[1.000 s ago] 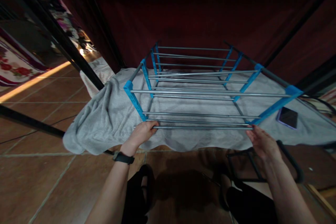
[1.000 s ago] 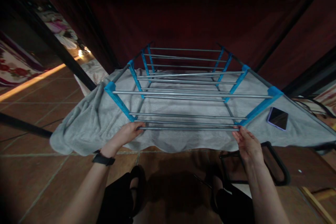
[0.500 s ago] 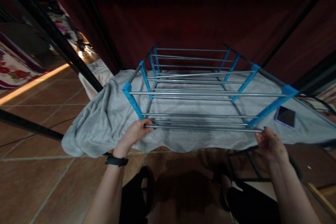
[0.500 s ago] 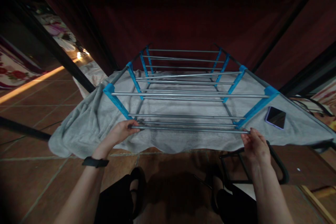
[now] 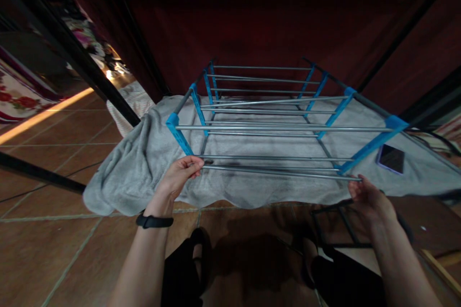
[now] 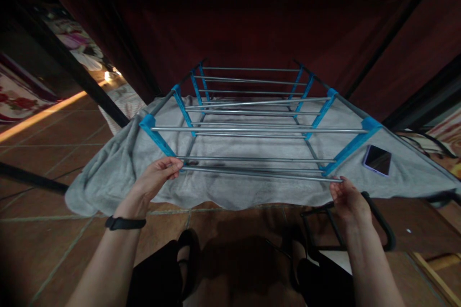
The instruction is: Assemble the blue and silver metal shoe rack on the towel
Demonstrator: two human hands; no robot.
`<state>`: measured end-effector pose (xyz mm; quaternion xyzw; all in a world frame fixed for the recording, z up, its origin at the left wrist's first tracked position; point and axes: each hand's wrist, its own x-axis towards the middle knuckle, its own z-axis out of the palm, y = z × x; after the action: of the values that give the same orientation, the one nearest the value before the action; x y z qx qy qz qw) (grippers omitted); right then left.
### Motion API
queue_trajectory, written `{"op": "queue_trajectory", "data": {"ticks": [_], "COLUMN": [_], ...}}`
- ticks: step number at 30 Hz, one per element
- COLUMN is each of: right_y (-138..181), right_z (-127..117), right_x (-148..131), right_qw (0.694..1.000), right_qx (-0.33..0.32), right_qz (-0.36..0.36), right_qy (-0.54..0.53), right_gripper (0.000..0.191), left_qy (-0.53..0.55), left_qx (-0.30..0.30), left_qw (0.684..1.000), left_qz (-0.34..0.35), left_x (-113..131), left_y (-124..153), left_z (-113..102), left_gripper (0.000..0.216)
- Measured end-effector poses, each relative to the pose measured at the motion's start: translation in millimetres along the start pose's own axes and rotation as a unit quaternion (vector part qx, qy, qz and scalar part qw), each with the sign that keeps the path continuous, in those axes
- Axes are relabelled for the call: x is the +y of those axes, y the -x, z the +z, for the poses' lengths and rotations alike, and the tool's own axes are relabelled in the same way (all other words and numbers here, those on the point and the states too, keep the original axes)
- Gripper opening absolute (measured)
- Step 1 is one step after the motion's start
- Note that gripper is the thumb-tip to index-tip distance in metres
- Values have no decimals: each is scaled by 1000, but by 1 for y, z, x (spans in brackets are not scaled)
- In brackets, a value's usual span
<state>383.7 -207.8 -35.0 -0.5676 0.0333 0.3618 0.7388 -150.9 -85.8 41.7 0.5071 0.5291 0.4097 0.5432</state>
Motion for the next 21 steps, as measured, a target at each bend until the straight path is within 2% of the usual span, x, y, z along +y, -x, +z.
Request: {"op": "queue_trajectory", "data": {"ticks": [3,8,10,15,18,21], "right_y": [-3,-1,2,9,11,11], "right_z": [0,3,5,9,11,12], "right_x": [1,3,3,5,6,7], "right_qw": [1000,999,999,999,1000,1000], "right_qx": [1,10,8,1,-15,-7], "right_qz": [18,39,44,31,21,16], "right_qy": [13,29,27,16,8,5], "right_gripper": [17,19,19,22,22,23], "left_qy": [69,190,222,244,243,216], "left_qx": [19,61,77,99,121,112], "left_qw": [997,979,971,963,961,968], "left_qz": [-17,-39,-41,-48,-49,-63], "left_x": [-1,2,4,5,4,3], "left_y": [-2,-3,-2,-2,-4,-5], "left_z": [-2,-2,-2,0,-1,-1], "left_gripper": [27,5,9,17,14,8]}}
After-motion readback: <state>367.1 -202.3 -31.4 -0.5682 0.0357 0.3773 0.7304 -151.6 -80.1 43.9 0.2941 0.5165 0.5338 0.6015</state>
